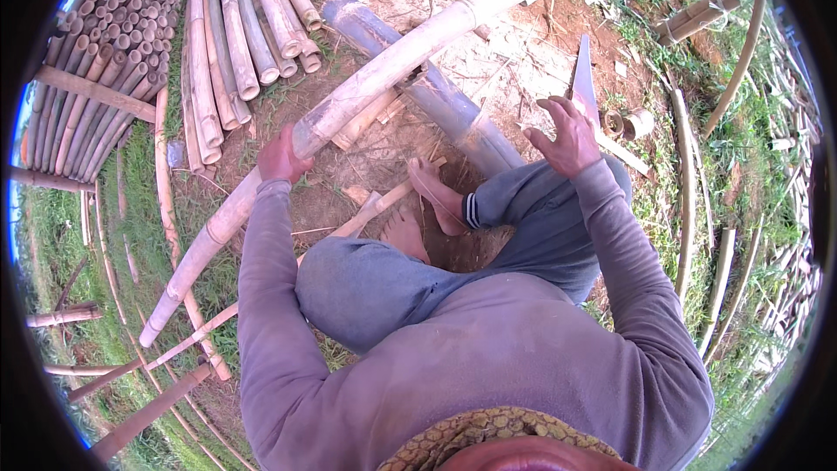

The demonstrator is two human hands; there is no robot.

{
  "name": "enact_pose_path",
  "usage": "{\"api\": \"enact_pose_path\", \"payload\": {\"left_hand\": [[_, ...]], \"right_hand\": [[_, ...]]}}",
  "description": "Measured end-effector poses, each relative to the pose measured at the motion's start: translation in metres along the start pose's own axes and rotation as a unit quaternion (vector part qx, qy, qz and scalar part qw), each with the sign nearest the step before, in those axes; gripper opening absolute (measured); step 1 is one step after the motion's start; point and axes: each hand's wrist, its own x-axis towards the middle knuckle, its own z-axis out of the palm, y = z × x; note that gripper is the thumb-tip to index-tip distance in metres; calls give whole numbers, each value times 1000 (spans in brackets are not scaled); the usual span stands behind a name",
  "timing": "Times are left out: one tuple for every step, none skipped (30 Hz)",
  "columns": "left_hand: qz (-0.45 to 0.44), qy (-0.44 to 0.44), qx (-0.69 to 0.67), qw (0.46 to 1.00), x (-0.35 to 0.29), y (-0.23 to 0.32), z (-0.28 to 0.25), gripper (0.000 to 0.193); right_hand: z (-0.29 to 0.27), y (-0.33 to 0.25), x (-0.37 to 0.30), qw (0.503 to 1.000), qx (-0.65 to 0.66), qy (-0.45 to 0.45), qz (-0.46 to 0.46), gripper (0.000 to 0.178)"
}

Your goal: The person sits on the ground and uses a hand saw to cut a long bamboo pole into shorter sections. They position the pole on a wooden support, saw through it, and then move the cut pieces aside.

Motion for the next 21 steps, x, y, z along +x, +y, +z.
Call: {"api": "enact_pose_path", "payload": {"left_hand": [[-6, -3, 17, 1000, -10, 3, 4, 95], [-8, 6, 35, 999, -6, 9, 3, 95], [-11, 14, 53, 998, -7, 14, 1, 94], [-31, -9, 45, 998, -7, 19, 1, 96], [-47, -24, 37, 998, -6, 22, -4, 97], [-55, -27, 35, 998, -9, 18, -6, 101], [-60, -23, 30, 997, -13, 11, -5, 104], [-75, -54, 8, 996, -13, 12, -10, 110], [-79, -54, 19, 995, -14, 18, -13, 115], [-66, -31, 15, 997, -16, 26, -20, 115], [-57, -19, 12, 998, -18, 31, -29, 115], [-41, 15, 2, 999, -19, 27, -41, 109], [-20, 40, -15, 999, -21, 31, -45, 103], [4, 65, -31, 997, -23, 33, -53, 97], [16, 115, -110, 987, -22, 31, -65, 87], [22, 162, -184, 969, -27, 32, -89, 76], [35, 206, -261, 942, -28, 44, -116, 66], [53, 277, -290, 915, -32, 65, -153, 54], [66, 347, -311, 882, -47, 87, -204, 43], [96, 407, -288, 861, -78, 104, -263, 37], [163, 467, -240, 835, -107, 116, -313, 42]], "right_hand": [[0, 13, -8, 999, 29, 14, 20, 60], [4, 23, -11, 998, 32, 18, 41, 58], [11, 28, -16, 997, 34, 22, 61, 55], [14, 22, -17, 999, -3, 23, 39, 54], [15, 11, -15, 998, -40, 34, 18, 52], [22, 1, -12, 999, -36, -3, 12, 53], [28, -7, -8, 999, -35, -32, 4, 54], [30, -11, -9, 996, -20, -85, 12, 57], [36, -8, -11, 991, -28, -131, 18, 57], [35, -6, -14, 988, -46, -147, -4, 55], [34, -3, -17, 982, -64, -174, -25, 53], [35, -4, -12, 988, -27, -146, -48, 50], [28, -4, -16, 990, 4, -125, -61, 47], [21, -7, -18, 991, 35, -104, -73, 44], [13, -9, -16, 991, 98, -42, -78, 40], [-8, -26, -13, 983, 164, 10, -84, 36], [-41, -41, -13, 968, 226, 66, -85, 32], [-85, -58, -19, 947, 249, 154, -134, 31], [-133, -81, -25, 913, 276, 238, -184, 30], [-176, -105, -36, 871, 247, 334, -263, 35], [-212, -117, -49, 805, 282, 389, -349, 46]]}}
